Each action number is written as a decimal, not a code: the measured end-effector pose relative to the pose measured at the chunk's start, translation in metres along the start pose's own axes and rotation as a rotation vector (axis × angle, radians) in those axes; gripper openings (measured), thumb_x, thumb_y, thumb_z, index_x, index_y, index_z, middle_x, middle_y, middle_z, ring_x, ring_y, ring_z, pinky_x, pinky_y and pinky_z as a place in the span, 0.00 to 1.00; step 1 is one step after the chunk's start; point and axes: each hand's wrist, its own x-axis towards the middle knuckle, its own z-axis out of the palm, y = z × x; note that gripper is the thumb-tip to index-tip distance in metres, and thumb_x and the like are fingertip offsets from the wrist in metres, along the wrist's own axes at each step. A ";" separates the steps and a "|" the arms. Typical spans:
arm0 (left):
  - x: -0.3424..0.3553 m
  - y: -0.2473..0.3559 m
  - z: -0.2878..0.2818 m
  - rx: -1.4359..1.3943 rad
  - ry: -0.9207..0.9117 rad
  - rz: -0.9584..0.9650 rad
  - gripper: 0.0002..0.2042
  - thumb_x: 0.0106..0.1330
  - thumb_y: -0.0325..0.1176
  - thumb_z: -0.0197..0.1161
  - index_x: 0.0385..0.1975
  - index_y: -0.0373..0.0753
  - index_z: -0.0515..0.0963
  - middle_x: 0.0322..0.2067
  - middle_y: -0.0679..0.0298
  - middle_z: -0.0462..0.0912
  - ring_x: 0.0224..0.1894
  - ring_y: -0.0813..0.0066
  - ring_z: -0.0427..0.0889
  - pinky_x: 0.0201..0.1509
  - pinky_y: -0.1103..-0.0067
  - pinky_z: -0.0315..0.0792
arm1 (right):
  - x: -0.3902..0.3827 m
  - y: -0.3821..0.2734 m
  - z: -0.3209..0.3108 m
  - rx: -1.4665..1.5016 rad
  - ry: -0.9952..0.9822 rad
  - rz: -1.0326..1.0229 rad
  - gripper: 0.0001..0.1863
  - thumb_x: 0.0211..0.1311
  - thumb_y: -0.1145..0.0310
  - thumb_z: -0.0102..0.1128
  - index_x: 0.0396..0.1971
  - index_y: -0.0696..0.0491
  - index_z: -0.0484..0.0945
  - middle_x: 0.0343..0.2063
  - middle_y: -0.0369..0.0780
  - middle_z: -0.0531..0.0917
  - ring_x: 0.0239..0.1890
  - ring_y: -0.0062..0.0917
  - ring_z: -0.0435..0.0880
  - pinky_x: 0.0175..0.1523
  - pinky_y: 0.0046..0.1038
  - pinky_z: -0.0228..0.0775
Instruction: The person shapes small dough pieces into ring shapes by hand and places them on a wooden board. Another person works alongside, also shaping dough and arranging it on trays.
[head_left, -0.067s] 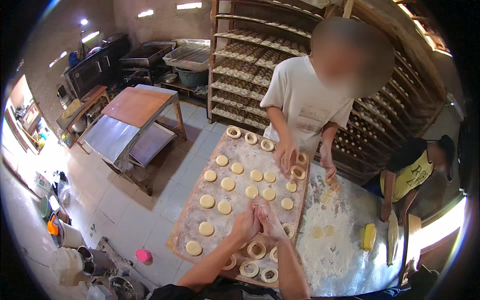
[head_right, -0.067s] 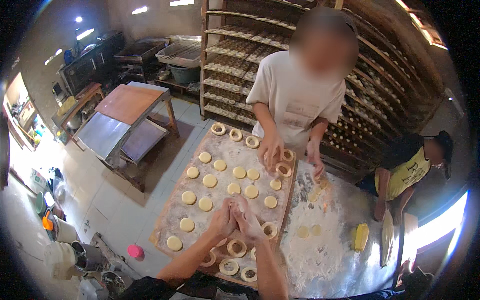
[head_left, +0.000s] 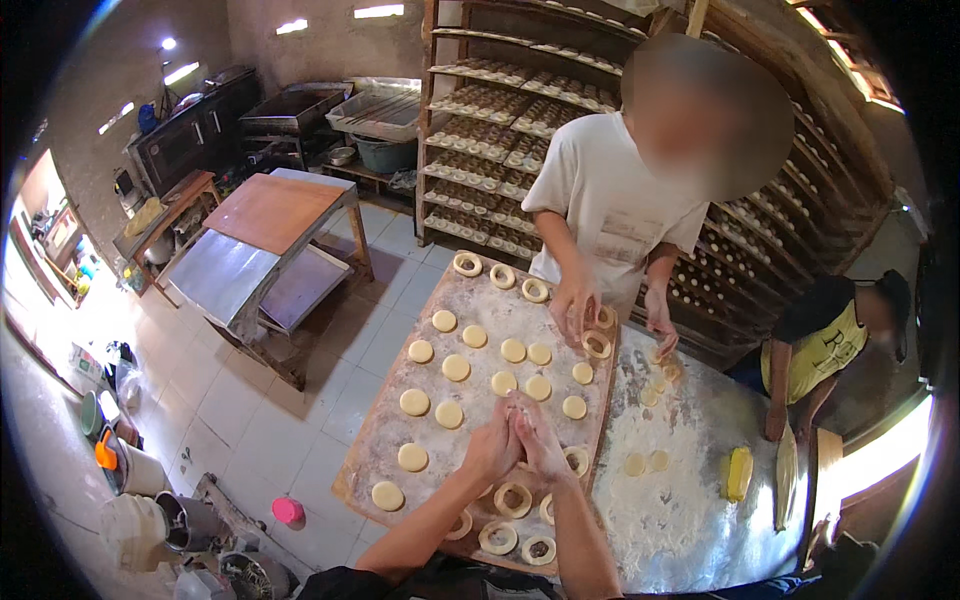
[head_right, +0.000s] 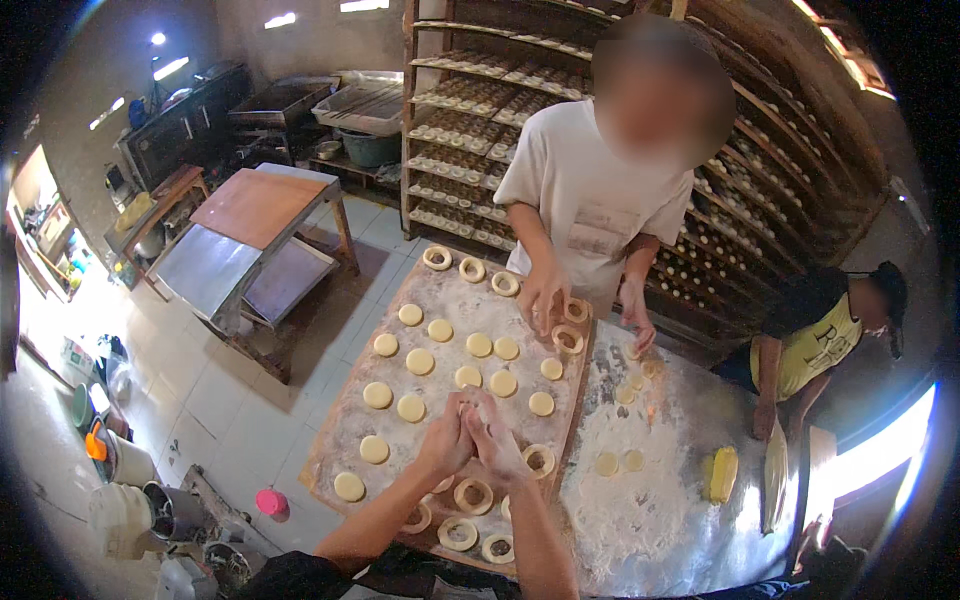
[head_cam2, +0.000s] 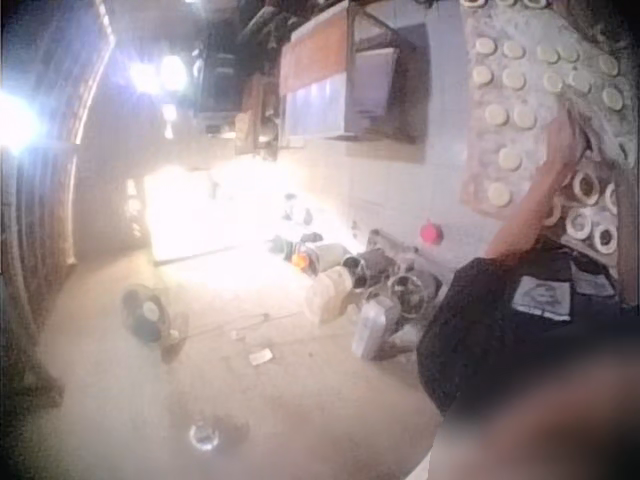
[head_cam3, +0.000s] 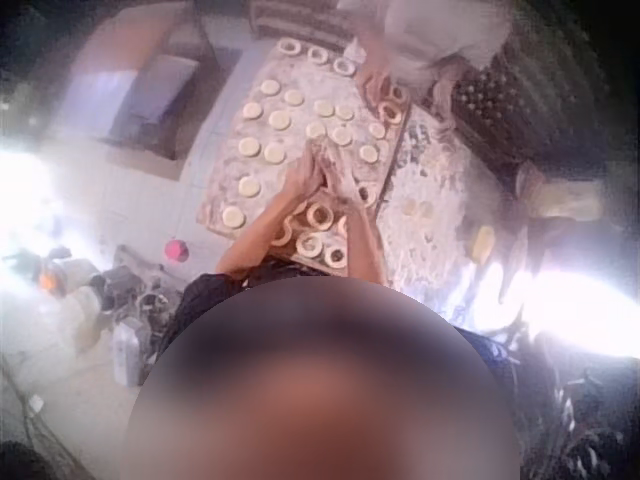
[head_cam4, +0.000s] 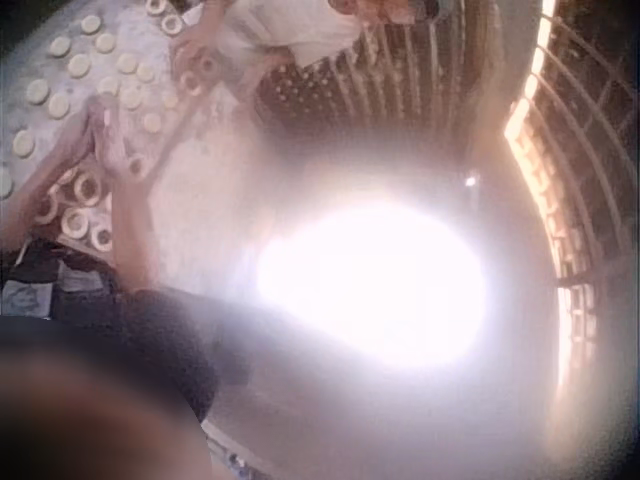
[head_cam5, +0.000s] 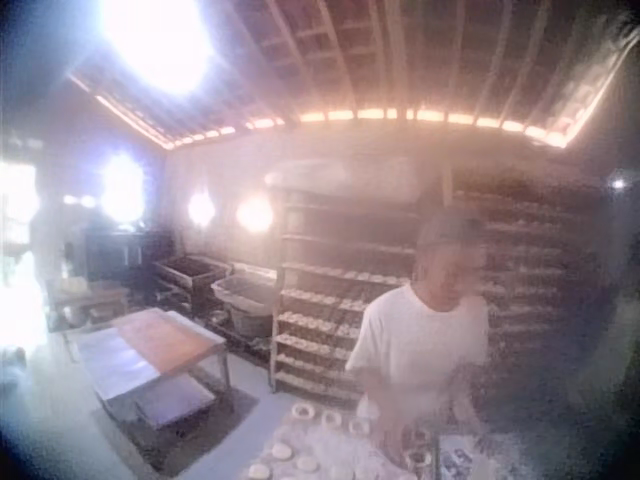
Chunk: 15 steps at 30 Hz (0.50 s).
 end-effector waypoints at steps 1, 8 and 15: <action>0.006 0.001 0.001 -0.038 -0.005 -0.081 0.18 0.79 0.41 0.44 0.61 0.38 0.61 0.45 0.38 0.81 0.48 0.33 0.80 0.50 0.52 0.73 | 0.004 -0.003 0.003 0.201 0.061 0.131 0.41 0.73 0.39 0.49 0.72 0.55 0.55 0.61 0.47 0.72 0.61 0.37 0.73 0.63 0.37 0.66; 0.040 -0.012 -0.036 0.649 0.350 0.123 0.32 0.67 0.44 0.60 0.68 0.39 0.60 0.53 0.44 0.70 0.52 0.44 0.74 0.53 0.52 0.67 | 0.034 -0.006 -0.004 -0.843 0.423 0.086 0.43 0.69 0.47 0.57 0.73 0.54 0.48 0.66 0.61 0.65 0.64 0.55 0.72 0.66 0.50 0.63; 0.000 -0.029 -0.038 0.757 0.165 0.139 0.39 0.60 0.41 0.68 0.71 0.44 0.56 0.50 0.49 0.70 0.53 0.46 0.72 0.54 0.53 0.66 | 0.023 -0.003 0.023 -1.161 0.065 0.292 0.49 0.58 0.51 0.66 0.75 0.43 0.49 0.67 0.52 0.61 0.71 0.49 0.58 0.76 0.63 0.31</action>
